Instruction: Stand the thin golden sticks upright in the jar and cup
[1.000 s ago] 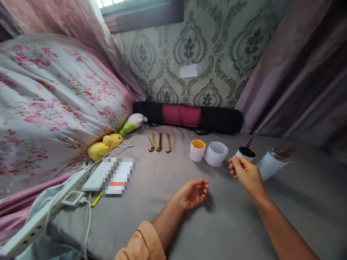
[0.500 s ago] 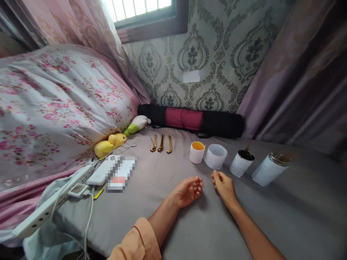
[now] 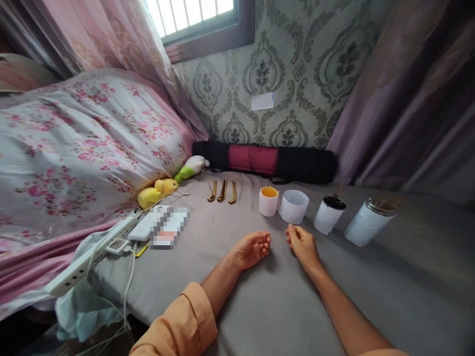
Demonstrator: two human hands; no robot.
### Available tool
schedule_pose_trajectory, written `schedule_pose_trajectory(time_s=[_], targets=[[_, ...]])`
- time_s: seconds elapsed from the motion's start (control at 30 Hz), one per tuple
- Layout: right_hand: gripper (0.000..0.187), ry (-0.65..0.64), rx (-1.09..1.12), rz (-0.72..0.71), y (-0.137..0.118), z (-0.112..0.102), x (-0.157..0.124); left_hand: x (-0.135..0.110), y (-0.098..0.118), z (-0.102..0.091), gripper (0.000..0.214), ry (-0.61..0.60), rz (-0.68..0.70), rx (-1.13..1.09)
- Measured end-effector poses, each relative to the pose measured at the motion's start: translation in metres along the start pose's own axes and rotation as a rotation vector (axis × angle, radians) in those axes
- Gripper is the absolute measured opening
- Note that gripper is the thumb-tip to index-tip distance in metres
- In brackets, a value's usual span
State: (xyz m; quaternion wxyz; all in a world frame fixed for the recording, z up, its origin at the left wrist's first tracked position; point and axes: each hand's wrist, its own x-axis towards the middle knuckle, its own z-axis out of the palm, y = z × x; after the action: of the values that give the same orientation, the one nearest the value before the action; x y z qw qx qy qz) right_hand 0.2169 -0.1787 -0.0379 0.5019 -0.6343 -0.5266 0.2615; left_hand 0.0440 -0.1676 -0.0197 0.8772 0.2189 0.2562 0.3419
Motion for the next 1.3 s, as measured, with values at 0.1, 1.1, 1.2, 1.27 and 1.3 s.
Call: schedule_pose_trajectory(time_s=[0.1, 1.1, 1.2, 1.27, 1.3], targets=[[0.049, 0.005, 0.005, 0.007, 0.001, 0.001, 0.0, 0.0, 0.004, 0.0, 0.011, 0.051, 0.005, 0.028], [0.046, 0.001, -0.067, -0.012, 0.006, 0.003, 0.002, 0.048, 0.128, -0.057, 0.009, 0.827, 0.457, 1.527], [0.046, -0.004, -0.067, -0.01, 0.007, 0.004, 0.002, 0.053, 0.133, -0.059, 0.015, 0.845, 0.478, 1.675], [0.045, -0.005, -0.072, -0.007, 0.006, 0.004, 0.002, 0.056, 0.134, -0.058, 0.017, 0.845, 0.474, 1.756], [0.045, -0.007, -0.075, -0.004, 0.006, 0.004, 0.002, 0.057, 0.134, -0.057, 0.018, 0.844, 0.47, 1.793]])
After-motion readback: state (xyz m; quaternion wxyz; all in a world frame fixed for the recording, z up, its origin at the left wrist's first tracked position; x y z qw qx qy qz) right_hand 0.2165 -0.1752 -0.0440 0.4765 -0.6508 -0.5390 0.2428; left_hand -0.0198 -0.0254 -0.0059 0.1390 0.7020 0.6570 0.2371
